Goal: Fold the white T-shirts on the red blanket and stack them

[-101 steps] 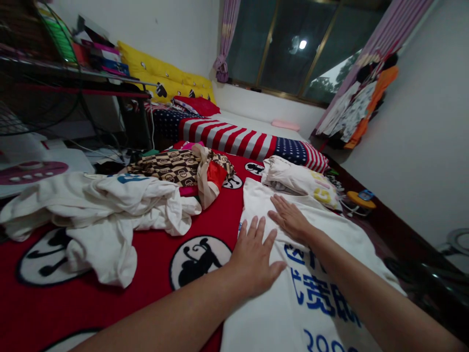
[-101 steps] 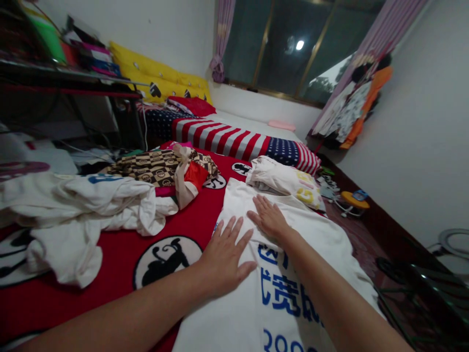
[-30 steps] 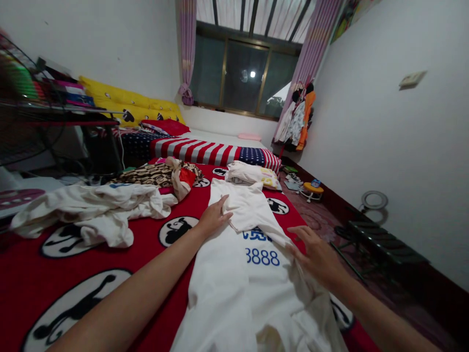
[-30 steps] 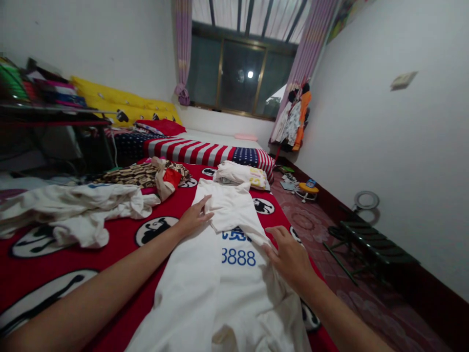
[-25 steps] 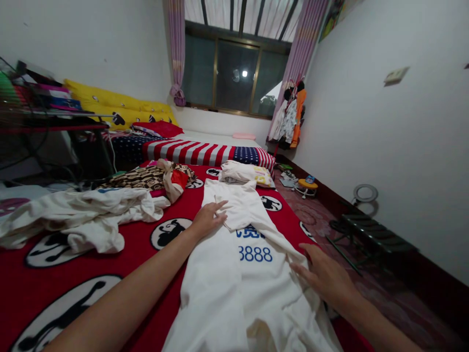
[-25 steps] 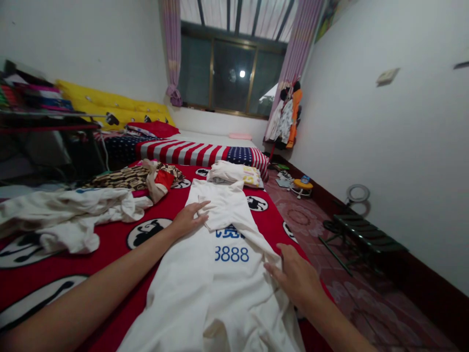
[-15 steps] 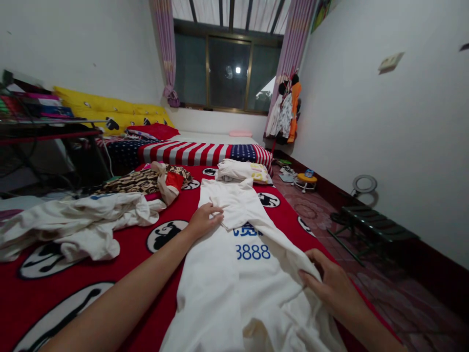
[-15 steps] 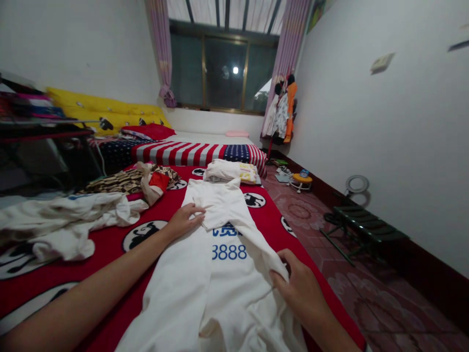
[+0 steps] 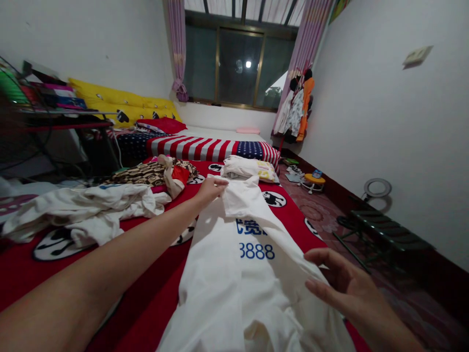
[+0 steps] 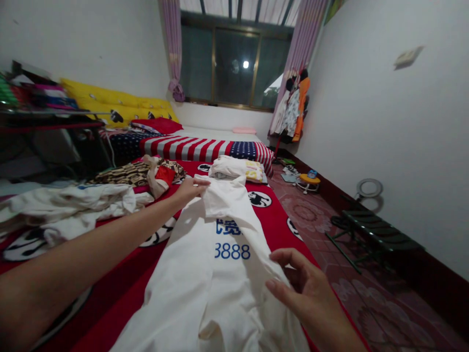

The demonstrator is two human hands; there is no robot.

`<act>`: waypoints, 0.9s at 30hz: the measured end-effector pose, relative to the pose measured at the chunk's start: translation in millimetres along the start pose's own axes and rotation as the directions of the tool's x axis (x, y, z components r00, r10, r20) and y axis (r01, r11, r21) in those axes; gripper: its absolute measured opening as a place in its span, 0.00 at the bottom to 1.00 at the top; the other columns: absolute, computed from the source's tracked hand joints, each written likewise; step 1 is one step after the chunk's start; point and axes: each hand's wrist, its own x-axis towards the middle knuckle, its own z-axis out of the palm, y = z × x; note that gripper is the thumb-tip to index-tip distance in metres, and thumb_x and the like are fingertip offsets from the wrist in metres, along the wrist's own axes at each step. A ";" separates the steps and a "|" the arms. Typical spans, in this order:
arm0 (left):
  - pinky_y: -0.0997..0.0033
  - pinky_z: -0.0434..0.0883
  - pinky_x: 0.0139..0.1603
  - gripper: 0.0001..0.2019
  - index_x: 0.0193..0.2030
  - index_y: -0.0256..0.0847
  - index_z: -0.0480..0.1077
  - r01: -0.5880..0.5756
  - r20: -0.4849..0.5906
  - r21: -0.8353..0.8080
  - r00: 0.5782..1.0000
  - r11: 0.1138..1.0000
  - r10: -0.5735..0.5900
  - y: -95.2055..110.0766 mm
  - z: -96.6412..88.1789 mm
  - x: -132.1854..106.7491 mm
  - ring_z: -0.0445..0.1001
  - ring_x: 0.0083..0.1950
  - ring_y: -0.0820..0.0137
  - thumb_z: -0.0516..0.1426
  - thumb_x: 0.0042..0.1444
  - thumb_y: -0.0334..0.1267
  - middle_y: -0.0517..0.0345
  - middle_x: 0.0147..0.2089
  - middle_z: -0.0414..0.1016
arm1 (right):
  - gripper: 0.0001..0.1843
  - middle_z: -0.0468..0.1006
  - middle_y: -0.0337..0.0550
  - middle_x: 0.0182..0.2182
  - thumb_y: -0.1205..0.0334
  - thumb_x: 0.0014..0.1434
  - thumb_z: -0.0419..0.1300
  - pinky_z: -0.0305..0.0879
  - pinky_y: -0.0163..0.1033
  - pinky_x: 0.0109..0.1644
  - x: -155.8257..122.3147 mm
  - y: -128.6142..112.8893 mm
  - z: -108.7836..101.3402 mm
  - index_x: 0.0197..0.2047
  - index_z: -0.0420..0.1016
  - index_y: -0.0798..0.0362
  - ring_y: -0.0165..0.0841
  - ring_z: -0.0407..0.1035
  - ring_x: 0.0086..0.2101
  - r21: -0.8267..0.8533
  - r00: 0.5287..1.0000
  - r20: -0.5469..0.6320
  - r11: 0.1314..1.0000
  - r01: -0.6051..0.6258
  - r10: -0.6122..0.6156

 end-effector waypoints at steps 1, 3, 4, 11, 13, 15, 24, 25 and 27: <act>0.70 0.72 0.33 0.19 0.42 0.31 0.78 -0.006 -0.021 -0.010 1.000 1.000 0.006 4.4 0.2 8.0 0.75 0.32 0.67 0.62 0.42 0.37 0.48 0.36 0.80 | 0.24 0.77 0.44 0.35 0.51 0.44 0.69 0.68 0.38 0.34 -0.5 -5.5 9.0 0.43 0.70 0.48 0.37 0.72 0.33 -0.022 0.998 0.055 1.000 0.009 -0.008; 0.69 0.72 0.35 0.19 0.43 0.31 0.78 -0.014 -0.074 -0.016 0.997 1.000 0.012 7.3 -0.2 20.9 0.76 0.33 0.66 0.61 0.42 0.35 0.48 0.37 0.80 | 0.20 0.73 0.40 0.30 0.53 0.47 0.67 0.65 0.36 0.32 -1.0 -12.5 29.4 0.43 0.71 0.48 0.33 0.69 0.30 -0.135 0.987 0.151 0.988 0.070 -0.049; 0.68 0.73 0.37 0.19 0.43 0.31 0.78 -0.013 -0.102 -0.012 0.995 1.000 0.011 5.0 -0.8 25.1 0.77 0.35 0.65 0.60 0.43 0.34 0.47 0.38 0.80 | 0.18 0.71 0.37 0.27 0.55 0.49 0.66 0.63 0.34 0.30 -0.9 -13.7 39.8 0.43 0.72 0.49 0.31 0.66 0.28 -0.192 0.975 0.215 0.976 0.105 -0.062; 0.65 0.72 0.46 0.17 0.43 0.30 0.78 0.061 -0.253 0.074 0.967 0.995 -0.041 -54.2 -3.6 16.6 0.77 0.44 0.62 0.53 0.48 0.28 0.47 0.38 0.80 | 0.19 0.76 0.41 0.35 0.54 0.49 0.66 0.60 0.29 0.30 29.3 -17.0 74.9 0.45 0.77 0.50 0.28 0.67 0.31 -0.233 0.697 0.710 0.968 0.098 0.100; 0.64 0.72 0.47 0.16 0.44 0.30 0.78 0.056 -0.262 0.099 0.965 0.994 -0.028 -67.8 -0.7 11.9 0.77 0.44 0.61 0.53 0.51 0.30 0.45 0.39 0.80 | 0.17 0.77 0.42 0.31 0.55 0.51 0.65 0.60 0.29 0.28 59.7 -22.9 73.2 0.43 0.78 0.54 0.28 0.69 0.28 -0.263 0.732 0.663 0.964 0.033 0.156; 0.63 0.71 0.49 0.15 0.45 0.33 0.78 0.030 -0.249 0.127 0.968 0.991 0.003 -75.0 3.0 9.5 0.77 0.45 0.61 0.56 0.53 0.34 0.45 0.42 0.80 | 0.14 0.77 0.42 0.26 0.57 0.51 0.63 0.60 0.30 0.27 103.7 -26.5 69.5 0.39 0.78 0.57 0.28 0.70 0.25 -0.290 0.827 0.550 0.955 0.057 0.118; 0.64 0.71 0.54 0.13 0.44 0.40 0.79 -0.052 -0.132 0.323 0.986 0.945 0.099 -80.0 8.0 8.8 0.76 0.48 0.63 0.57 0.53 0.28 0.50 0.46 0.79 | 0.13 0.79 0.43 0.29 0.67 0.51 0.57 0.65 0.33 0.29 320.4 -13.2 48.0 0.41 0.76 0.57 0.30 0.71 0.24 -0.622 0.946 -0.121 0.766 0.163 -0.300; 0.65 0.71 0.54 0.14 0.44 0.40 0.79 -0.056 -0.126 0.330 0.987 0.942 0.103 -80.0 8.0 8.5 0.76 0.48 0.63 0.58 0.53 0.28 0.50 0.47 0.79 | 0.15 0.79 0.43 0.29 0.67 0.52 0.57 0.64 0.33 0.30 333.6 -13.5 49.3 0.44 0.76 0.57 0.30 0.71 0.25 -0.637 0.938 -0.133 0.752 0.167 -0.321; 0.64 0.71 0.54 0.14 0.45 0.40 0.79 -0.065 -0.115 0.349 0.987 0.935 0.112 -79.2 8.3 7.8 0.76 0.49 0.63 0.58 0.53 0.29 0.49 0.47 0.78 | 0.20 0.78 0.41 0.28 0.65 0.54 0.57 0.64 0.33 0.31 353.0 -14.0 54.8 0.51 0.74 0.56 0.30 0.70 0.26 -0.654 0.931 -0.117 0.732 0.189 -0.345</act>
